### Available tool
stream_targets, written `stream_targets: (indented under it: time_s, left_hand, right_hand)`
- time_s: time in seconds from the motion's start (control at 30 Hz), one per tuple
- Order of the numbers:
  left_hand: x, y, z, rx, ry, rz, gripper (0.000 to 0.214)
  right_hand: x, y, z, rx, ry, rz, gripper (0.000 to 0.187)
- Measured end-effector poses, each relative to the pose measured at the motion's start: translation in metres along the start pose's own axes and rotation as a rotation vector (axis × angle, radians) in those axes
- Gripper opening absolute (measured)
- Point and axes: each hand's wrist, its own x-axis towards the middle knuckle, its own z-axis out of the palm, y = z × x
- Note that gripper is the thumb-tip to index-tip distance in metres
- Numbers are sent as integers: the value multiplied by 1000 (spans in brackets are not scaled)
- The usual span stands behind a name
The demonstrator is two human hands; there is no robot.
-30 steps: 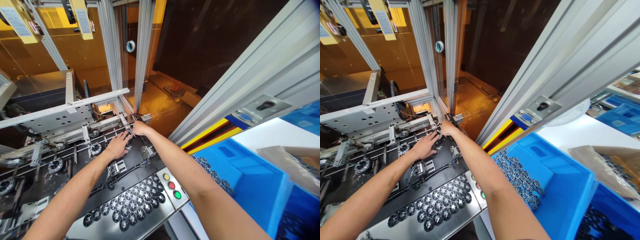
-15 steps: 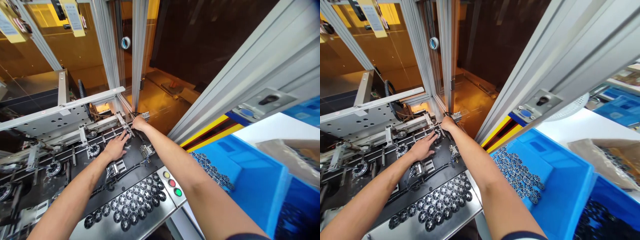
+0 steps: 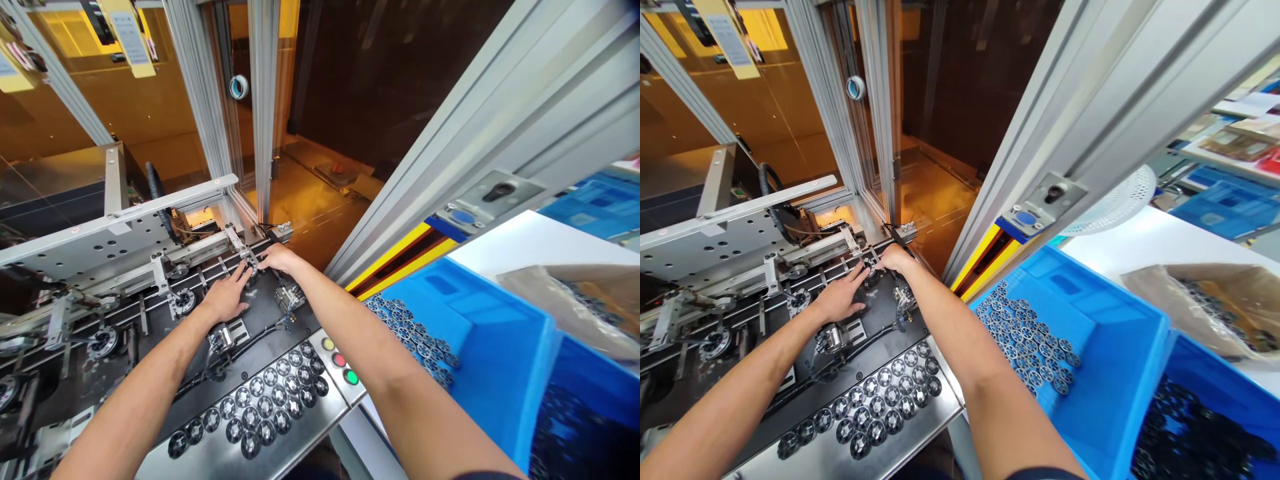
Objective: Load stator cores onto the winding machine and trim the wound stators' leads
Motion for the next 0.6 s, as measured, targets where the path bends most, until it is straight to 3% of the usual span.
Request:
stream_targets:
  time_s: [0.23, 0.6]
  left_hand:
    - [0, 0, -1, 3, -13, -8, 94]
    - [1, -1, 1, 6, -34, -19, 97]
  right_hand:
    - [-1, 0, 0, -46, -105, 75, 31]
    - [1, -19, -13, -182, -77, 47, 33]
